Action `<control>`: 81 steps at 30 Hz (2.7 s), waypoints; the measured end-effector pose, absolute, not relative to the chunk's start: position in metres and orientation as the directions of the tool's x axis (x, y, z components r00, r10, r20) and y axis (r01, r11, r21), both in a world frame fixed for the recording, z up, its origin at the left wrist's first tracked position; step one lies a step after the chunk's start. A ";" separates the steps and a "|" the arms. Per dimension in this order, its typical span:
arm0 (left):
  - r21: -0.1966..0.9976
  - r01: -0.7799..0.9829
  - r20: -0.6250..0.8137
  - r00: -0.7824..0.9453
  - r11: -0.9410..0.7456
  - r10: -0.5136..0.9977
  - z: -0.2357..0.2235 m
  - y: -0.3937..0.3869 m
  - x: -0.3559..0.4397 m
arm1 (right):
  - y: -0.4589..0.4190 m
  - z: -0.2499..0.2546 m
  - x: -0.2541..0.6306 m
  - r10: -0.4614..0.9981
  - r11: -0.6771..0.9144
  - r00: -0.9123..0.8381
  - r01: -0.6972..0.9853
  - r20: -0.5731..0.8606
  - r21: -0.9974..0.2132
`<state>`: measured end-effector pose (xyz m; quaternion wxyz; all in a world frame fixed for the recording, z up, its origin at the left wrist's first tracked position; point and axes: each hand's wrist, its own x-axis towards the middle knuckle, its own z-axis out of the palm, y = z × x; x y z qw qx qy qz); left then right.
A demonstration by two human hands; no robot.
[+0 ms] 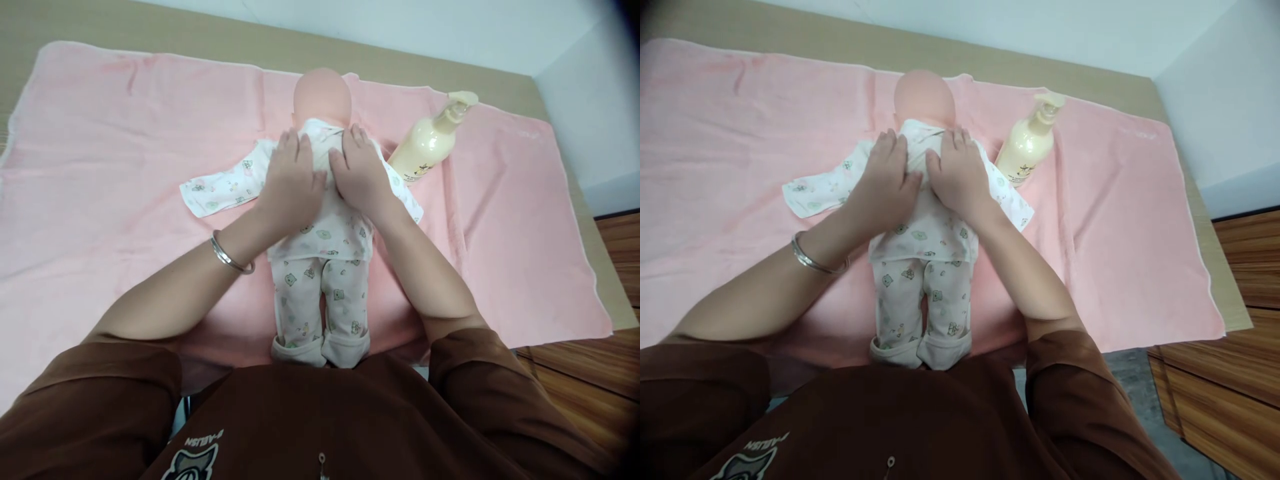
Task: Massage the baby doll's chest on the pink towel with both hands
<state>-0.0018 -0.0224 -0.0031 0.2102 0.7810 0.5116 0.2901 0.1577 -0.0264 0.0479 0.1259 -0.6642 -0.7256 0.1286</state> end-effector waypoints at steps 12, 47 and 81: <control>0.634 0.701 0.261 0.202 -0.325 0.944 -0.009 0.015 -0.010 | -0.072 0.066 0.139 0.970 0.242 -0.242 0.967 0.021 -0.080; 0.585 0.673 0.282 0.354 -0.453 0.892 0.032 -0.020 -0.009 | -0.025 0.046 0.161 0.984 0.164 -0.139 0.954 0.115 -0.250; 0.600 0.727 0.243 0.233 -0.334 0.942 -0.012 0.015 -0.011 | -0.056 0.054 0.145 0.975 0.193 -0.168 0.965 0.148 -0.175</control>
